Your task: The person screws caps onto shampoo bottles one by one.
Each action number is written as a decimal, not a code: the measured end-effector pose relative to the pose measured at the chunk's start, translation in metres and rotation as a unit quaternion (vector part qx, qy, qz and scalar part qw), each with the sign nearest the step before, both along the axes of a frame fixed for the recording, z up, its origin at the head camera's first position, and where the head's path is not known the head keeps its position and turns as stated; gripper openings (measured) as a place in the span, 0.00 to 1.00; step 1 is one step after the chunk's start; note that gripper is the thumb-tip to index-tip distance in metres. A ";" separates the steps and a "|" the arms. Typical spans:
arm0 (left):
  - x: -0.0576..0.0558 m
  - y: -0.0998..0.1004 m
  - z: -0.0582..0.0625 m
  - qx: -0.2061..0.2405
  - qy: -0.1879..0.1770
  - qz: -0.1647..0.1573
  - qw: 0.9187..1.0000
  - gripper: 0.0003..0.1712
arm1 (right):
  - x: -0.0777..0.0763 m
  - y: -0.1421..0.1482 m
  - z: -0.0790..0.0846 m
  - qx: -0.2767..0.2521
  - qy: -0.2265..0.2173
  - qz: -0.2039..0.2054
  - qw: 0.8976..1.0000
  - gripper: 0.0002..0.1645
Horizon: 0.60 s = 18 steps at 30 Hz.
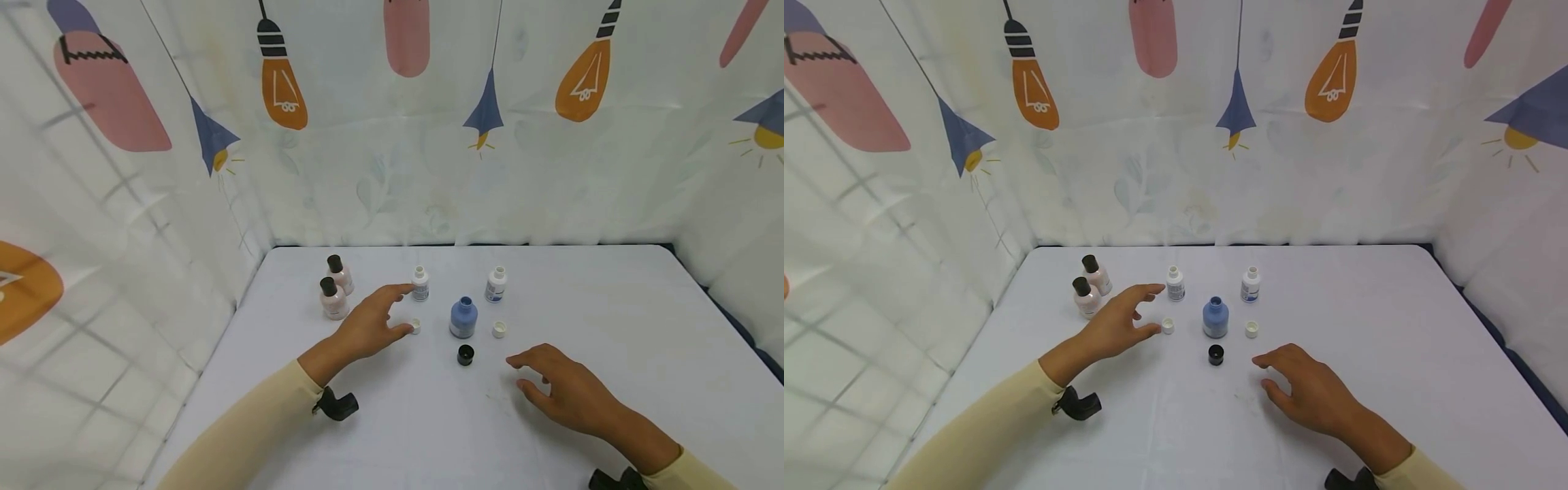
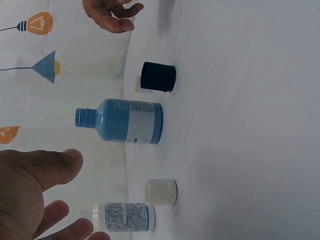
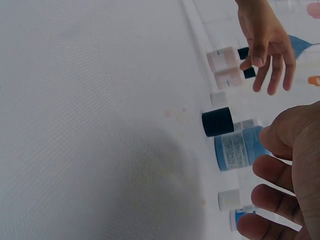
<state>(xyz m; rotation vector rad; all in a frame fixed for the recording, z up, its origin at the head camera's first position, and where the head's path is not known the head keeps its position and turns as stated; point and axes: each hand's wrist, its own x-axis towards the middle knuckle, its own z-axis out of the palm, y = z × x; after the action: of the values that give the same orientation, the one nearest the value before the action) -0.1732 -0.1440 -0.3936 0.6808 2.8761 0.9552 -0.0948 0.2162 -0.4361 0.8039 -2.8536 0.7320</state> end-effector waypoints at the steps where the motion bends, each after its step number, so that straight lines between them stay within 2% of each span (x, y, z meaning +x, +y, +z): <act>1: -0.001 0.002 -0.001 0.000 -0.005 -0.003 1.000 0.44 | 0.000 0.000 0.000 0.001 -0.003 -0.001 1.000 0.26; 12: -0.006 0.022 -0.009 -0.002 -0.027 -0.038 0.999 0.42 | -0.001 -0.002 0.001 0.009 -0.017 -0.009 1.000 0.25; 18: -0.009 0.032 -0.014 0.003 -0.040 -0.043 0.998 0.39 | -0.002 -0.002 0.000 0.011 -0.019 -0.009 1.000 0.25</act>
<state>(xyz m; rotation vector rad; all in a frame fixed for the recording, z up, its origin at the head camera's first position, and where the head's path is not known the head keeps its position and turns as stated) -0.1820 -0.1121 -0.4076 0.7433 2.7520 0.9574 -0.0970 0.2140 -0.4359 0.7755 -2.9025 0.7222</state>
